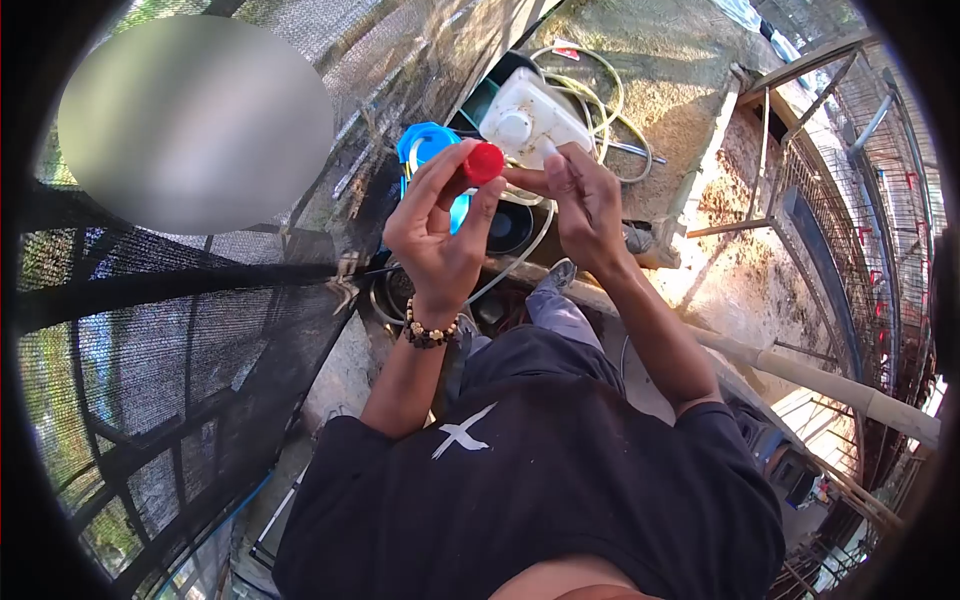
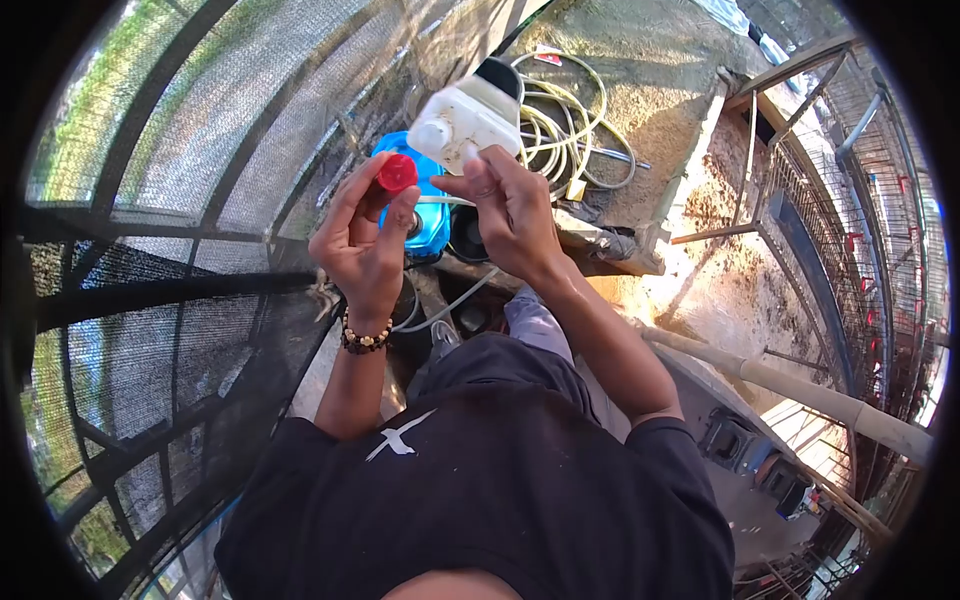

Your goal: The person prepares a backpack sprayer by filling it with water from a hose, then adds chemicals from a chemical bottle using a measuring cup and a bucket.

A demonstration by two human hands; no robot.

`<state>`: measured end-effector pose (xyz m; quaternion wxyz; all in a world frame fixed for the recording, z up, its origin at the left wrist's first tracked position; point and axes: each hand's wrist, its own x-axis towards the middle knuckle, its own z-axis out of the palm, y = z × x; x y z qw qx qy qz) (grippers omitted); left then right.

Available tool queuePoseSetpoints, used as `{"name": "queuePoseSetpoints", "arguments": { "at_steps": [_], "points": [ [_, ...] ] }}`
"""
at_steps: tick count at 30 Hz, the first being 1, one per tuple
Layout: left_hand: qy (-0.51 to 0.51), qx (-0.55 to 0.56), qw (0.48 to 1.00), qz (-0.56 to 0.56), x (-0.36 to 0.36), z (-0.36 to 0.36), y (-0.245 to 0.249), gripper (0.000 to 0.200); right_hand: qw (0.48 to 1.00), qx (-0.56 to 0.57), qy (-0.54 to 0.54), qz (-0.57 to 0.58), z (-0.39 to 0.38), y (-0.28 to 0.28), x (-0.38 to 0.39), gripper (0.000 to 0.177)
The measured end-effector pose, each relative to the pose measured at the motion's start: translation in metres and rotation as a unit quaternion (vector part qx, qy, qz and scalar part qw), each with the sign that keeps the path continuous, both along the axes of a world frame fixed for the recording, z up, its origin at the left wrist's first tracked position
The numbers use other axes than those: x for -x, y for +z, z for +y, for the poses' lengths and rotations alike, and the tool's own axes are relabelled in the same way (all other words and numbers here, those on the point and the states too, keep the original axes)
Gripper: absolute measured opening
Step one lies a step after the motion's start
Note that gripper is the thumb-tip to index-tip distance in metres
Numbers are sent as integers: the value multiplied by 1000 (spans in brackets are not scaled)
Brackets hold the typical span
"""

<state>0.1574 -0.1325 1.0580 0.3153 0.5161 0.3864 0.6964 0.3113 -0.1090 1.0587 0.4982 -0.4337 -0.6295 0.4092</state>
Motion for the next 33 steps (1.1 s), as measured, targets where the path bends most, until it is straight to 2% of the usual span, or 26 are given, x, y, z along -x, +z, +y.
{"name": "queuePoseSetpoints", "arguments": {
  "at_steps": [2, 3, 6, 8, 10, 12, 17, 18, 20, 21, 23, 27, 30, 33],
  "points": [
    [-2, 28, 999, -33, 2, 4, -10, 41, 996, 77, -17, 46, 4, -38, -6, 29],
    [7, 34, 999, -40, 4, 9, -18, 42, 993, 117, -17, 18, 3, -53, -14, 29],
    [49, 47, 996, -52, 13, 29, -41, 41, 980, 170, -56, 86, -13, -98, -29, 30],
    [73, 54, 994, -68, 20, 46, -63, 42, 966, 246, -59, 48, -26, -135, -57, 39],
    [102, 68, 990, -69, 29, 68, -93, 43, 954, 284, -89, 44, -42, -152, -76, 38],
    [137, 79, 986, -59, 41, 93, -131, 43, 944, 299, -125, 60, -62, -195, -99, 35],
    [180, 87, 979, -25, 49, 157, -236, 39, 911, 362, -196, 21, -93, -232, -131, 36],
    [175, 97, 979, -35, 51, 172, -266, 37, 901, 376, -212, 30, -95, -238, -135, 35],
    [194, 122, 973, 20, 54, 199, -322, 34, 885, 411, -217, -19, -102, -262, -152, 42],
    [202, 156, 965, 65, 61, 215, -362, 33, 887, 404, -225, -6, -101, -273, -156, 41],
    [197, 212, 920, 265, 70, 241, -413, 31, 886, 393, -243, 22, -99, -295, -160, 39],
    [73, 284, 752, 591, 99, 293, -489, 32, 884, 386, -264, 25, -96, -331, -170, 37],
    [-31, 404, 602, 688, 92, 331, -485, 35, 880, 393, -265, 23, -102, -350, -177, 38],
    [-110, 437, 545, 707, 96, 349, -500, 39, 870, 414, -269, 11, -106, -357, -181, 38]
  ]
}}
